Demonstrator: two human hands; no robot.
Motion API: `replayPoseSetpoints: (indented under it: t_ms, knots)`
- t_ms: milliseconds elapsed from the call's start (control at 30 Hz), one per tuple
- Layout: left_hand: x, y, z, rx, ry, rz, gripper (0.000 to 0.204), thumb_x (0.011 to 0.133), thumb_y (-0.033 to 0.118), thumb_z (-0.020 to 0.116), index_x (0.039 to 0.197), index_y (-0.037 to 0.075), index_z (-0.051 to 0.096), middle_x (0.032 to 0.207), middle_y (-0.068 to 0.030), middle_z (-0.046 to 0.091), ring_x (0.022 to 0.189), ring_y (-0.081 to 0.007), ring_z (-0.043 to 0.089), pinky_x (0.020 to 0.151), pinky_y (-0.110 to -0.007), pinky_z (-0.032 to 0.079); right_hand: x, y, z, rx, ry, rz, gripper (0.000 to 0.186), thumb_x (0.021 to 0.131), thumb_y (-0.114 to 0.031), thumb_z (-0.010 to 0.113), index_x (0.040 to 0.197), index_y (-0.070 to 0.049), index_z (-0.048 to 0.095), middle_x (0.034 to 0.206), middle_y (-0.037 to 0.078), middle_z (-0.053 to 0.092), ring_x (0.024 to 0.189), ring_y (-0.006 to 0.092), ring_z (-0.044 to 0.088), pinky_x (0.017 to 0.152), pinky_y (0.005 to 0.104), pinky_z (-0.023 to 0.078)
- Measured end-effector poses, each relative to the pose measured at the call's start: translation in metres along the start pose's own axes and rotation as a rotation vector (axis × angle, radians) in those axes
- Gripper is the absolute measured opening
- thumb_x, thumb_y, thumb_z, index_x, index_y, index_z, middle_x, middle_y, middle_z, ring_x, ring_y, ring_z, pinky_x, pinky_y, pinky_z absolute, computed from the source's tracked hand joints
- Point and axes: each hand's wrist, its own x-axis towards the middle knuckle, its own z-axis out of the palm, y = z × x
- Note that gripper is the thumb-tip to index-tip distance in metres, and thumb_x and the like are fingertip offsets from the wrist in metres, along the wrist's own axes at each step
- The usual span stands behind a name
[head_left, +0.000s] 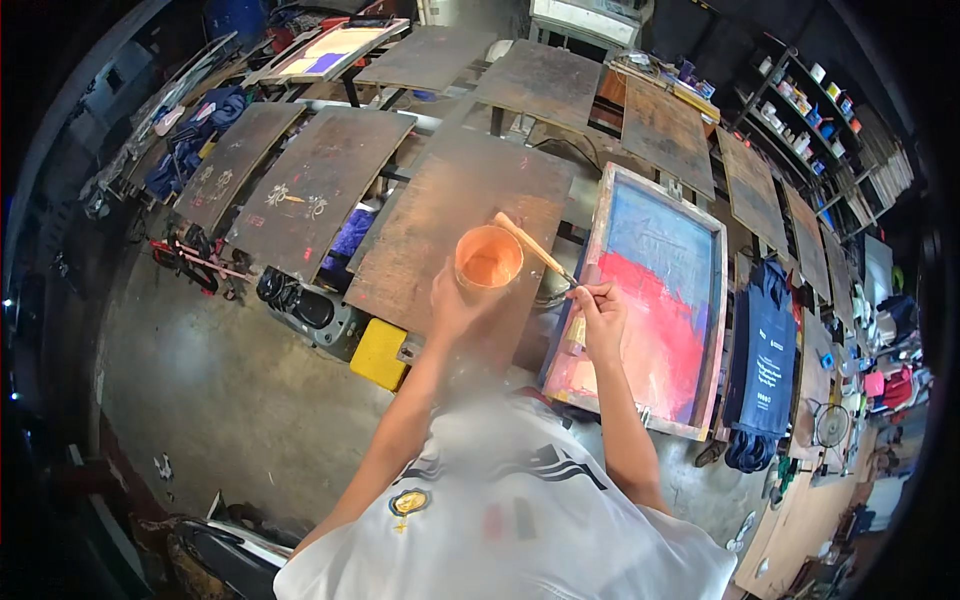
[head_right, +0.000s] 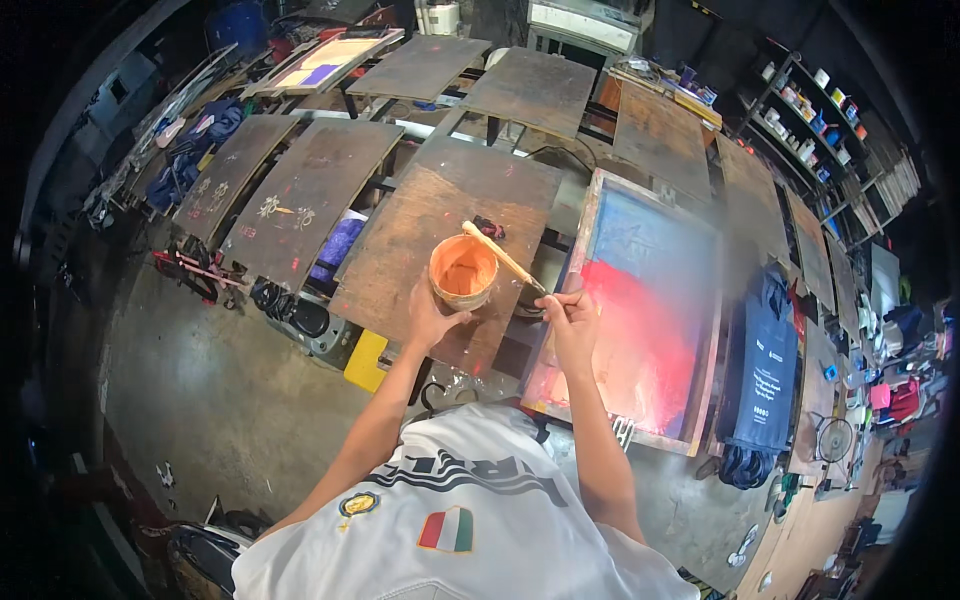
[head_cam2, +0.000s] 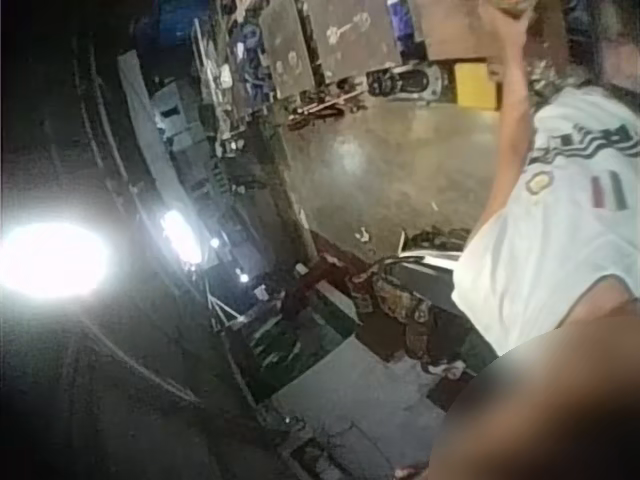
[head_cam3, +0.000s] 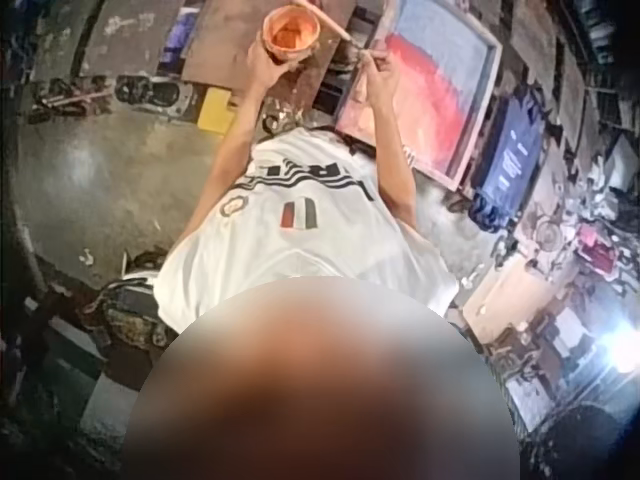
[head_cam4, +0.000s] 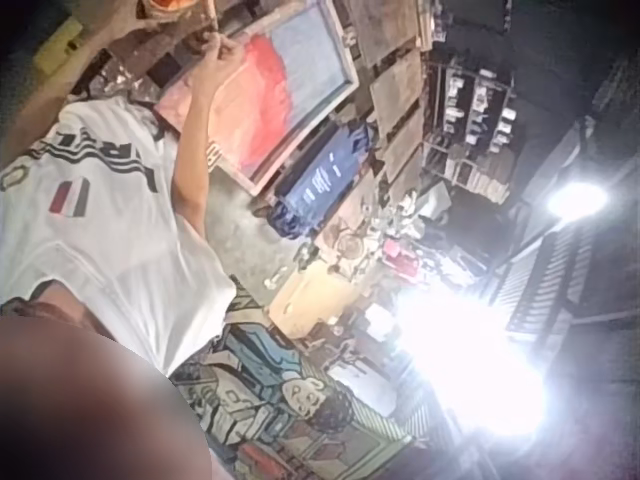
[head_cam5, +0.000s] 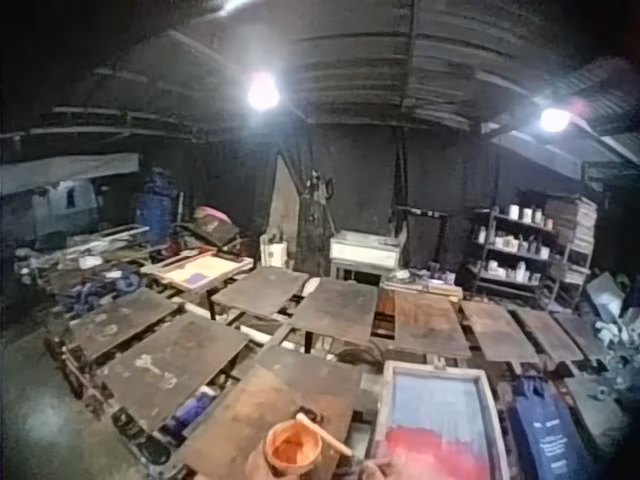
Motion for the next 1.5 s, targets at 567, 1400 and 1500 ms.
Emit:
replayPoseSetpoints:
  t_ms: [567,1400,1500]
  knots:
    - [-0.049,-0.030,-0.061,0.470,0.095,-0.064,0.038,0.081,0.023,0.073,0.113,0.005,0.064,0.123,-0.0163,0.060,0.129,-0.0390,0.044,0.109,-0.051,0.032,-0.004,-0.011,0.015,-0.428,-0.091,0.018,0.010,0.095,-0.007,0.064,0.091,0.000,0.057,0.084,0.009,0.070,0.081,0.0126,0.068,0.069,0.0248,0.050]
    - [-0.058,-0.059,-0.063,0.436,0.185,-0.185,0.021,0.081,0.022,0.072,0.095,0.006,0.069,0.093,-0.0134,0.067,0.101,-0.0342,0.058,0.089,-0.046,0.045,0.030,-0.023,0.029,-0.793,-0.239,-0.176,0.015,0.091,-0.008,0.068,0.084,0.000,0.058,0.069,0.010,0.067,0.062,0.0159,0.066,0.057,0.0297,0.049]
    - [-0.058,-0.060,-0.063,0.451,0.223,-0.160,0.020,0.082,0.021,0.071,0.094,0.005,0.069,0.094,-0.0145,0.067,0.100,-0.0349,0.059,0.088,-0.046,0.046,0.038,-0.023,0.032,-0.855,-0.324,-0.184,0.015,0.090,-0.009,0.069,0.084,0.000,0.058,0.069,0.011,0.067,0.060,0.0181,0.065,0.055,0.0321,0.048]
